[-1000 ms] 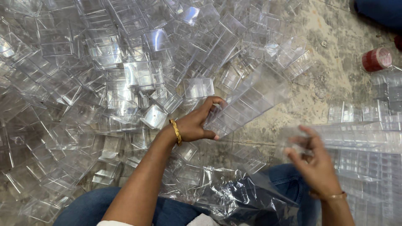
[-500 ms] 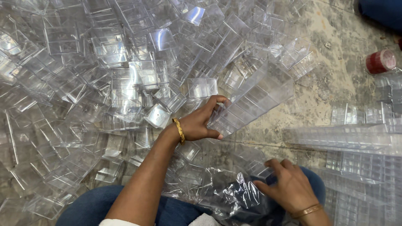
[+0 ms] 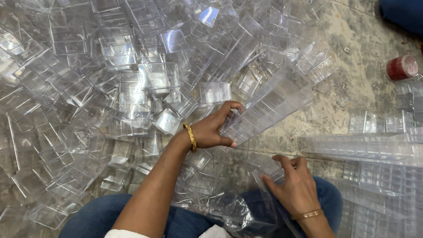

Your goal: The person sits on the floor and repeatedly picks up small clear plastic containers, snaps them together into a longer stack, and places the assembled stack aside. The person handles the containers one at a time from a large pile on the floor.

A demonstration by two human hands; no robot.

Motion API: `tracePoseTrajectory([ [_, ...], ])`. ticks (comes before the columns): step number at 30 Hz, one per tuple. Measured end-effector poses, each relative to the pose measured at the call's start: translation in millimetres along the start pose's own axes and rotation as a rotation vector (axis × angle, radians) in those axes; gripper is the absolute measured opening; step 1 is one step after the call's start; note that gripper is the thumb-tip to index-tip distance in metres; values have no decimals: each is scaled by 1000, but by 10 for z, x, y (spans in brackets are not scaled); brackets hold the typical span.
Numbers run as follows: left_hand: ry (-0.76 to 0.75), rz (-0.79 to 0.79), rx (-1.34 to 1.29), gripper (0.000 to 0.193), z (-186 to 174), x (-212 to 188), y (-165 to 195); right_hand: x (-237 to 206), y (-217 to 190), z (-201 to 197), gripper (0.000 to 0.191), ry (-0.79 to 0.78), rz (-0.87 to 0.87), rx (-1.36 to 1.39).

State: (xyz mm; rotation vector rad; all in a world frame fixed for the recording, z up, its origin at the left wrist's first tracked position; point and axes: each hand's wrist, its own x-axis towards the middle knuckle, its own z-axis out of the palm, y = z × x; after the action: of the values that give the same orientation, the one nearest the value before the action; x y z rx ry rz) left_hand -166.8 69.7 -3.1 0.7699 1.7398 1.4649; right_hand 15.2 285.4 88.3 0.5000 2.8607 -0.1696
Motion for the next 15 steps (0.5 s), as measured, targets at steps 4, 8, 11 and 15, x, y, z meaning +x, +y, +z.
tracePoseTrajectory([
  [4, 7, 22, 13, 105, 0, 5, -11, 50, 8, 192, 59, 99, -70, 21],
  [8, 21, 89, 14, 102, 6, -1, -29, 127, 25, 382, 53, 15, -32, 61],
  [11, 30, 81, 25, 100, 14, 10, -46, 229, 144, 373, 52, -11, 82, 21],
  [15, 23, -7, 67, 103, 46, 44, -80, 425, 370, 195, 56, 43, 126, -109],
])
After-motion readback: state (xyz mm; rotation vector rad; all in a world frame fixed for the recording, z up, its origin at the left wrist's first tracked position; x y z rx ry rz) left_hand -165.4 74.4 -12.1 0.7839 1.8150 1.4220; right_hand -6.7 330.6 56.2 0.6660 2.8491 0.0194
